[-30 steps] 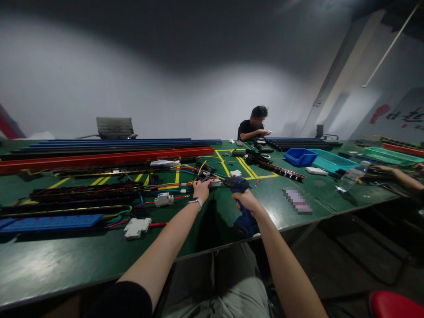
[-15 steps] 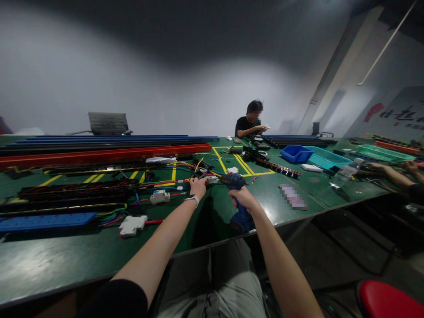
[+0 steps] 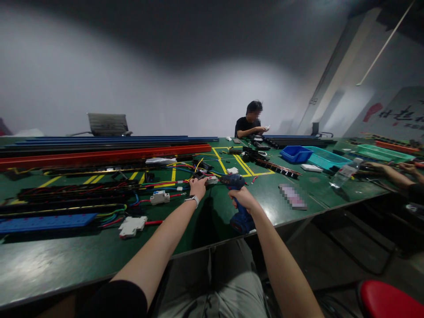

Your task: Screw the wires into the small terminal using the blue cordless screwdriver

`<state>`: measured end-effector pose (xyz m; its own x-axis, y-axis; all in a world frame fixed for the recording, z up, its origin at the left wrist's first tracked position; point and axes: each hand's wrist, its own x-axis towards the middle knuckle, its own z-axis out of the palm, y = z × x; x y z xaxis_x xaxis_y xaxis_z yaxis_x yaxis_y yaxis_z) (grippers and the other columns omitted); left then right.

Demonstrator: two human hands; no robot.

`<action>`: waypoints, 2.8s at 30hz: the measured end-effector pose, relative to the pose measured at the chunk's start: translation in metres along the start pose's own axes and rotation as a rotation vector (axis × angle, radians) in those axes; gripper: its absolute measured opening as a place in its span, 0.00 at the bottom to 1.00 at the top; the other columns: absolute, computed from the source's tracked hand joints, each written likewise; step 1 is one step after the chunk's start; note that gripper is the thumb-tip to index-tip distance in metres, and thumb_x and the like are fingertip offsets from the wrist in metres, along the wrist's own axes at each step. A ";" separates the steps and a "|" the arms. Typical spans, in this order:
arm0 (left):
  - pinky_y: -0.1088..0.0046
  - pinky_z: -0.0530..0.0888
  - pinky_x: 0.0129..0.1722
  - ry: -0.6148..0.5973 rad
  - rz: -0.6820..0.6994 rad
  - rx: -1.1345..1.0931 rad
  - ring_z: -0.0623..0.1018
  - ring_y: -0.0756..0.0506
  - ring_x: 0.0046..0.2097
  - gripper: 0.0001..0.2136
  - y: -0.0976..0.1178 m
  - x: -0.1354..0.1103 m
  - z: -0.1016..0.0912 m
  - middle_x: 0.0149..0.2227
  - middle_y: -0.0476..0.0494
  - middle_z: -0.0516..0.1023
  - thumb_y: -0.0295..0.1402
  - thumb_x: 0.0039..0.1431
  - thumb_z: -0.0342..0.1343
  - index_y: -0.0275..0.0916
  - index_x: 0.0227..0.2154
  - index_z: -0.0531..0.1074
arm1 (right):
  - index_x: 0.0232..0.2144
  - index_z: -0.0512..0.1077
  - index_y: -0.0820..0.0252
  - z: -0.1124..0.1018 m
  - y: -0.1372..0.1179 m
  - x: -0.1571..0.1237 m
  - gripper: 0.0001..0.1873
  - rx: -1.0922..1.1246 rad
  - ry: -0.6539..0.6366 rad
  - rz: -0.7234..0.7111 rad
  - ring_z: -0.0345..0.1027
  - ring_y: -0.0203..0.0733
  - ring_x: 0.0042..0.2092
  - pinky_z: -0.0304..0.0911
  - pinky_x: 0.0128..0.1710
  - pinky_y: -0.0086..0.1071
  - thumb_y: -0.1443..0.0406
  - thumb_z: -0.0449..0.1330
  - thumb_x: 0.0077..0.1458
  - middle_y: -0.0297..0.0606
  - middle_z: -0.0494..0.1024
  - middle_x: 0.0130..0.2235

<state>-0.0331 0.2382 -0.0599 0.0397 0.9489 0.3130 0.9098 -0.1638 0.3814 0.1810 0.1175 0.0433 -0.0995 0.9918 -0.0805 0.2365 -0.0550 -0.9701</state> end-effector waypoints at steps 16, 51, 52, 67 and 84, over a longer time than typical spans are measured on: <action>0.58 0.52 0.57 0.009 -0.003 0.027 0.66 0.40 0.51 0.26 -0.002 0.000 0.003 0.48 0.43 0.78 0.24 0.60 0.43 0.53 0.57 0.70 | 0.22 0.62 0.58 0.001 -0.004 -0.003 0.06 0.008 0.006 0.014 0.58 0.33 0.16 0.53 0.15 0.26 0.66 0.58 0.43 0.27 0.61 0.14; 0.58 0.53 0.55 0.019 0.021 0.003 0.66 0.39 0.50 0.26 -0.005 0.001 0.004 0.47 0.44 0.79 0.23 0.60 0.44 0.53 0.57 0.71 | 0.20 0.62 0.58 0.000 0.001 -0.001 0.07 0.020 0.007 0.018 0.57 0.33 0.15 0.54 0.15 0.26 0.66 0.59 0.44 0.27 0.61 0.13; 0.58 0.53 0.55 0.019 0.017 -0.001 0.66 0.39 0.50 0.26 -0.005 0.001 0.005 0.47 0.44 0.79 0.23 0.60 0.44 0.53 0.57 0.71 | 0.19 0.62 0.58 0.000 0.001 -0.001 0.08 0.018 0.004 0.015 0.57 0.33 0.15 0.54 0.15 0.27 0.65 0.59 0.44 0.27 0.61 0.13; 0.57 0.53 0.55 0.036 0.022 -0.015 0.67 0.39 0.51 0.27 -0.003 0.003 0.005 0.49 0.43 0.79 0.22 0.59 0.44 0.51 0.58 0.71 | 0.20 0.62 0.58 0.000 0.002 0.000 0.06 0.023 0.015 -0.004 0.58 0.33 0.16 0.56 0.14 0.26 0.67 0.58 0.43 0.26 0.61 0.15; 0.57 0.52 0.57 0.012 0.018 -0.009 0.67 0.39 0.52 0.27 -0.006 0.005 0.009 0.51 0.44 0.78 0.23 0.60 0.43 0.52 0.58 0.70 | 0.21 0.62 0.58 0.001 -0.005 -0.005 0.05 0.048 0.029 0.011 0.57 0.32 0.15 0.54 0.14 0.26 0.67 0.57 0.41 0.25 0.61 0.15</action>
<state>-0.0342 0.2463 -0.0688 0.0506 0.9425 0.3304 0.9052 -0.1830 0.3835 0.1792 0.1125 0.0479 -0.0693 0.9940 -0.0848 0.1903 -0.0703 -0.9792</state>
